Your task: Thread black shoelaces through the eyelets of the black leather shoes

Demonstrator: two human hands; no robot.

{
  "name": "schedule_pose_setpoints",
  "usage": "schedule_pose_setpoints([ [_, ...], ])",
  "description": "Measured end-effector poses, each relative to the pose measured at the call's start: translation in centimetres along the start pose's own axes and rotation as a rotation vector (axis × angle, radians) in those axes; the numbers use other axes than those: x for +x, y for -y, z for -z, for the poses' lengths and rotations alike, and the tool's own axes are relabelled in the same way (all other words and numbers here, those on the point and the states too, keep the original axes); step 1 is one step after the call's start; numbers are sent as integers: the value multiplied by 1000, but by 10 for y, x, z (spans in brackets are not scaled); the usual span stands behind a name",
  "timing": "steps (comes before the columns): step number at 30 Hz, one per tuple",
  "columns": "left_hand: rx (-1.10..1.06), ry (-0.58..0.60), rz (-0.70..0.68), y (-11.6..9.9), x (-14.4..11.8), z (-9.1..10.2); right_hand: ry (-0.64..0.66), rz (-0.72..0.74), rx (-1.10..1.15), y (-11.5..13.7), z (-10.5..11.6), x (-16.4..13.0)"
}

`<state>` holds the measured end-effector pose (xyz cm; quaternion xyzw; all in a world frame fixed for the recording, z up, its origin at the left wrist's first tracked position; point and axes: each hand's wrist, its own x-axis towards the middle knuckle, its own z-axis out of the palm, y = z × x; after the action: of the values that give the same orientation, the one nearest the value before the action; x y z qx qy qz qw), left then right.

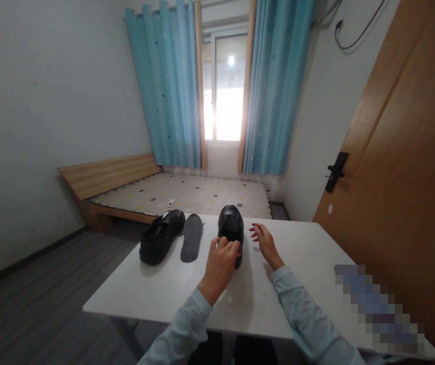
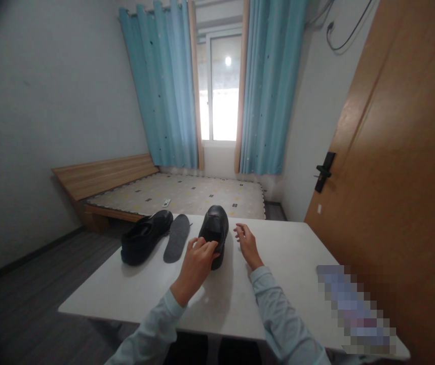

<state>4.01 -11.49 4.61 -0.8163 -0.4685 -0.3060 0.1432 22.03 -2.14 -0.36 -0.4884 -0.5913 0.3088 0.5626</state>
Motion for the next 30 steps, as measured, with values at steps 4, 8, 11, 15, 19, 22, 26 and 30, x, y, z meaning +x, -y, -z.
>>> schedule_pose_setpoints([
  [4, -16, 28, -37, -14, 0, -14, -26, -64, 137, 2, 2, 2],
  [8, -36, 58, -49, -23, -1, -26, -16, -91, 152, 3, 2, 2],
  [11, -60, 89, -40, -24, -2, -31, 19, -78, 98, 1, 1, 2],
  [15, -99, 136, -24, -21, 1, -31, 47, -10, 6, -4, -1, 2],
  [19, -82, 212, -32, -18, 9, -26, 54, 98, -70, -10, -2, 2],
  [22, -72, 266, -39, -15, 14, -23, 76, 90, -92, -12, -1, 2],
  [26, -165, 340, -84, -5, 21, -14, 100, 86, -94, -10, 0, 0],
  [30, -379, 343, -76, 21, 32, -1, 106, 93, -93, -8, 1, 0],
])
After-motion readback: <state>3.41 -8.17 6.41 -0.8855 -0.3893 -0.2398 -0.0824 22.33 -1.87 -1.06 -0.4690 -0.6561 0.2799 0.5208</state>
